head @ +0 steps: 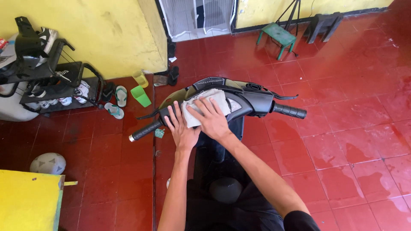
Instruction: The person wipes the dashboard and handlebars of a scooter using a white cloth. They clean the instrument cluster, the left and right handlebar grips, and the surrounding plastic panels.
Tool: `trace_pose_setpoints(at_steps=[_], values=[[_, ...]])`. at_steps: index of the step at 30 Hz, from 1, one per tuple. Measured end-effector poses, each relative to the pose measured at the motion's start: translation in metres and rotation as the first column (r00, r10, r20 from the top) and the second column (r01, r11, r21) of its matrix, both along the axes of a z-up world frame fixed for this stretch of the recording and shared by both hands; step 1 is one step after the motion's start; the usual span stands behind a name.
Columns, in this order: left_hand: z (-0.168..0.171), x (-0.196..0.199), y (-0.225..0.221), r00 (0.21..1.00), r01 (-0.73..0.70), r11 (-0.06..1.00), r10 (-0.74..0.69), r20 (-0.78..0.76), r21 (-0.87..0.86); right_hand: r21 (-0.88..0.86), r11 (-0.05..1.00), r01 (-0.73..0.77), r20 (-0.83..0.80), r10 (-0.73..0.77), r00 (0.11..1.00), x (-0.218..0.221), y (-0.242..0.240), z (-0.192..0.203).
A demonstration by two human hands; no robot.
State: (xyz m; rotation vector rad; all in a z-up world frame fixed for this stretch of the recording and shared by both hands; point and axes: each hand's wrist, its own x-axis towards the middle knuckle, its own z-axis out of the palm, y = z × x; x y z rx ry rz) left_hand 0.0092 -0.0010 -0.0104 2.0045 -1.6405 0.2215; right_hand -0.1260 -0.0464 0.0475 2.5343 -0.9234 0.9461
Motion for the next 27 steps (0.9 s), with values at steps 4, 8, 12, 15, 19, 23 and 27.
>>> trace_pose_setpoints(at_steps=[4,8,12,15,19,23,27], values=[[-0.004,0.001,0.003,1.0,-0.011,1.0,0.011,0.014,0.001,0.02,0.999,0.027,0.003,-0.028,1.0,-0.009,0.007,0.011],[0.001,0.001,0.002,1.0,0.029,0.999,-0.029,-0.008,-0.023,0.124,0.985,0.123,-0.016,-0.122,0.992,-0.016,0.017,0.025],[0.001,-0.001,0.001,0.999,0.033,0.996,-0.031,0.019,-0.078,0.356,0.932,0.07,0.297,-0.184,0.937,-0.045,0.019,0.017],[0.004,-0.003,0.001,0.999,0.025,0.99,-0.019,0.051,-0.136,0.888,0.407,-0.214,0.455,-0.847,0.276,-0.083,0.035,0.024],[-0.003,-0.005,-0.001,0.999,0.018,0.99,-0.013,0.035,-0.136,0.473,0.379,-0.795,0.38,-0.902,-0.205,-0.153,0.066,0.032],[-0.009,-0.006,0.002,0.999,0.015,0.987,-0.008,0.045,-0.162,0.432,0.794,-0.428,0.556,-0.608,-0.567,-0.184,0.073,0.01],[0.001,-0.006,0.0,0.996,0.015,0.983,0.002,0.09,-0.183,0.346,0.853,0.391,0.803,-0.485,0.347,-0.14,0.058,0.035]])
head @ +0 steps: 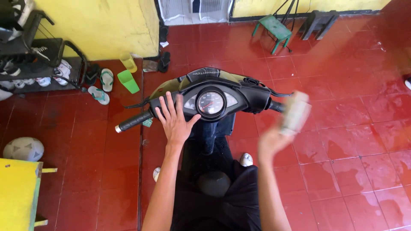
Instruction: The person wipes the dashboard and handlebars of a scooter using a white cloth. They clean the instrument cluster, the left and right handlebar grips, and the surrounding plastic panels.
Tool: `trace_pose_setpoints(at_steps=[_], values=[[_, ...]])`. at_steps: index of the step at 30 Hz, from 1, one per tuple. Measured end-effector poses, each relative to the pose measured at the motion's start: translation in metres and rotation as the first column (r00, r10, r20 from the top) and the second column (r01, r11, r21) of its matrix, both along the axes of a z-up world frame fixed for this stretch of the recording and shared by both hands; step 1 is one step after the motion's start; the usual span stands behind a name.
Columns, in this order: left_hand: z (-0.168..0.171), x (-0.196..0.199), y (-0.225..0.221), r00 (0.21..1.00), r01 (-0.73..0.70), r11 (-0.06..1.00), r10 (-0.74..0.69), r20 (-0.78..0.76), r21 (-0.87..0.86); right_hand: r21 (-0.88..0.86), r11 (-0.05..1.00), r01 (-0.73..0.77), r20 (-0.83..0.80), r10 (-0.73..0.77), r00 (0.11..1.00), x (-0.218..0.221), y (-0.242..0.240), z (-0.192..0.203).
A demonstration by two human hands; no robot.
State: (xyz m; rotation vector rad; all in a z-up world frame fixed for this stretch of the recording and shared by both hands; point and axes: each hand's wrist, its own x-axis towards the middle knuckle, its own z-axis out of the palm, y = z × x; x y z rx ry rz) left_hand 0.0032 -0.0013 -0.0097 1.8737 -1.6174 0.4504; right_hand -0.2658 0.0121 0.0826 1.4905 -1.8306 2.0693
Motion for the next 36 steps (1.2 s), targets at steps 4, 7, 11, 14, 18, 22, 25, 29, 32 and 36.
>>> trace_pose_setpoints(at_steps=[4,7,11,14,18,22,25,29,32,36], values=[[-0.003,0.005,0.001,0.999,0.029,0.999,-0.03,-0.024,-0.028,0.106,0.947,-0.305,-0.232,0.322,0.918,0.062,-0.032,-0.052],[-0.002,0.004,-0.003,0.999,0.013,1.0,-0.012,-0.035,0.029,0.296,0.938,-0.182,-0.332,0.279,0.901,0.099,-0.042,-0.059],[-0.01,0.004,-0.002,0.998,0.003,0.999,-0.002,-0.055,0.032,0.312,0.938,-0.153,-0.344,0.262,0.902,0.118,-0.043,-0.058],[-0.016,0.004,-0.01,1.0,-0.012,1.0,0.011,-0.01,-0.013,0.296,0.937,-0.187,-0.405,0.301,0.863,0.143,-0.044,-0.051],[-0.026,0.009,-0.01,0.991,0.047,0.995,-0.058,-0.123,-0.093,0.247,0.953,-0.176,-0.57,0.29,0.769,0.179,-0.046,-0.05],[0.017,0.012,0.01,0.932,0.198,0.971,-0.229,-0.281,-0.137,0.204,0.954,-0.22,-0.585,0.299,0.754,0.17,-0.049,-0.045],[0.03,0.017,0.024,0.89,0.266,0.964,-0.255,-0.379,-0.023,0.236,0.945,-0.225,-0.59,0.323,0.74,0.17,-0.042,-0.051],[0.027,0.026,0.022,0.91,0.268,0.961,-0.226,-0.347,0.076,0.24,0.893,-0.381,-0.666,0.436,0.605,0.178,-0.033,-0.055],[0.038,0.027,0.033,0.879,0.279,0.96,-0.243,-0.41,0.028,0.205,0.857,-0.472,-0.71,0.463,0.531,0.174,-0.028,-0.054],[0.049,0.028,0.049,0.429,0.33,0.823,-0.566,-0.704,-0.461,0.295,0.627,-0.721,-0.556,0.726,0.404,0.155,-0.026,-0.05]])
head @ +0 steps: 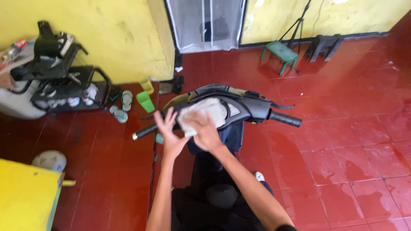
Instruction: The person wipes the dashboard and handlebars of a scooter using a white cloth. They clean the instrument cluster, the left and right handlebar grips, and the surrounding plastic panels.
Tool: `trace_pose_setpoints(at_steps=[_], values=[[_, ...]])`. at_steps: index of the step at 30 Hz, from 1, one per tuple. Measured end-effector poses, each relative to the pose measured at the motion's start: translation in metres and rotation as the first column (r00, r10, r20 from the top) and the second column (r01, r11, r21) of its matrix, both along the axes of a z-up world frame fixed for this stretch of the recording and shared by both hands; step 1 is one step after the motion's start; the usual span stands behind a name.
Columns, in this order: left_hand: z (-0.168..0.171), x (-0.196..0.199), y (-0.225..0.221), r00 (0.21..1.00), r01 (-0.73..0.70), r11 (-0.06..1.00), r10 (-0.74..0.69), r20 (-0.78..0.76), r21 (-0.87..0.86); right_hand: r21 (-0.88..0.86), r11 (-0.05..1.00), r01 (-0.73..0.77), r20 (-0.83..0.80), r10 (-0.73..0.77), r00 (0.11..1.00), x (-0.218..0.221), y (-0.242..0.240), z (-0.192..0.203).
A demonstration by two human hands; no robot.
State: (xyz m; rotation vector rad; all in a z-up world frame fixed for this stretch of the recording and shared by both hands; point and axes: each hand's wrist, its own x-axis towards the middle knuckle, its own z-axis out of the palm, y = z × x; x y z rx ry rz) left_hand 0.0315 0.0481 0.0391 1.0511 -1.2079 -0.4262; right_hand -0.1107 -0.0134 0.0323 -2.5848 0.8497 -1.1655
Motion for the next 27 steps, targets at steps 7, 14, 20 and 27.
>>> trace_pose_setpoints(at_steps=[7,14,20,27], values=[[-0.056,-0.026,0.07,0.983,-0.034,0.999,0.04,-0.178,0.038,0.711,0.515,-0.479,0.521,0.071,0.85,-0.021,0.068,-0.027],[-0.146,-0.048,0.121,0.789,0.205,0.795,0.211,-0.577,0.571,0.836,0.39,-0.386,0.457,-0.105,0.883,-0.043,0.108,-0.044],[-0.223,-0.036,0.112,0.504,0.547,0.801,-0.083,-0.86,0.243,0.757,0.545,-0.361,0.354,0.121,0.927,-0.063,0.096,0.004],[-0.187,-0.041,0.098,0.515,0.66,0.721,-0.228,-0.826,0.213,0.762,0.587,-0.274,0.417,-0.121,0.901,-0.073,0.095,0.022]])
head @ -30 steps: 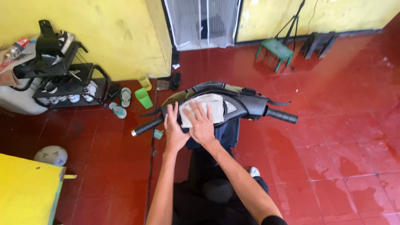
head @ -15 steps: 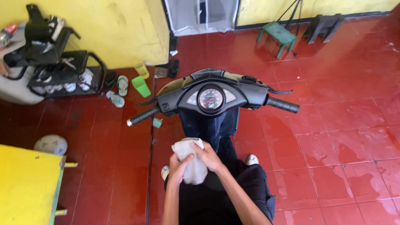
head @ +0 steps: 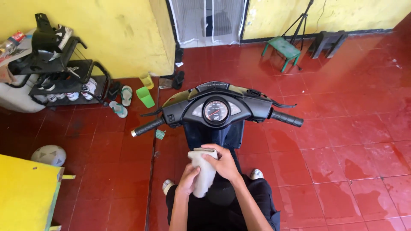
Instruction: The person wipes the dashboard and handlebars of a scooter using a white cloth. They clean the instrument cluster, the left and right handlebar grips, and the surrounding plastic panels.
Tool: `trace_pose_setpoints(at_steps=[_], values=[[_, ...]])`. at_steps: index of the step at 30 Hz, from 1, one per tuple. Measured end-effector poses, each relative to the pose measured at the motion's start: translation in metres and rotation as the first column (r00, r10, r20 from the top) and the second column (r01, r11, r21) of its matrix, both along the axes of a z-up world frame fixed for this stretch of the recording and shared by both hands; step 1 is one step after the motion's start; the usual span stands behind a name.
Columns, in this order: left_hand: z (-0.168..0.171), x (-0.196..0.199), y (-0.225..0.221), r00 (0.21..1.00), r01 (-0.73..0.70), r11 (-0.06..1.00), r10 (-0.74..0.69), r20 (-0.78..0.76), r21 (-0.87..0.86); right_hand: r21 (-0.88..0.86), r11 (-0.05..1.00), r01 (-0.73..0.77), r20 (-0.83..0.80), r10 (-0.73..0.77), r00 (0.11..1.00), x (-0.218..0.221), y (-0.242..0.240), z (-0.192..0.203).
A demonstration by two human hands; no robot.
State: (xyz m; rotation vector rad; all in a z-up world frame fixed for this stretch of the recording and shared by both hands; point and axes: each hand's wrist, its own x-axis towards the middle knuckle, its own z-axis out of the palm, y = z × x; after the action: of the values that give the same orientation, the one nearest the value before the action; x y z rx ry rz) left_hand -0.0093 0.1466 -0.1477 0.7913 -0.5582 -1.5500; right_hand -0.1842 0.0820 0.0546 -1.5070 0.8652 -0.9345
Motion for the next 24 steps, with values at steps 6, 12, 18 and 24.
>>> trace_pose_setpoints(at_steps=[6,12,18,24], values=[[0.053,-0.017,0.008,0.977,-0.084,0.987,0.108,0.184,-0.135,0.066,0.998,0.022,0.04,-0.025,0.999,-0.028,-0.009,-0.019],[0.047,-0.027,0.02,0.974,-0.067,0.99,0.092,0.206,-0.127,-0.082,0.988,-0.13,-0.043,0.127,0.991,-0.043,0.011,-0.01],[0.045,-0.025,0.02,0.946,-0.223,0.97,0.192,0.261,0.095,-0.169,0.979,-0.116,-0.144,0.092,0.985,-0.043,0.005,0.018],[0.069,-0.029,0.011,0.939,-0.247,0.965,0.215,0.27,0.09,-0.234,0.962,-0.139,-0.204,0.091,0.975,-0.043,-0.003,0.026]])
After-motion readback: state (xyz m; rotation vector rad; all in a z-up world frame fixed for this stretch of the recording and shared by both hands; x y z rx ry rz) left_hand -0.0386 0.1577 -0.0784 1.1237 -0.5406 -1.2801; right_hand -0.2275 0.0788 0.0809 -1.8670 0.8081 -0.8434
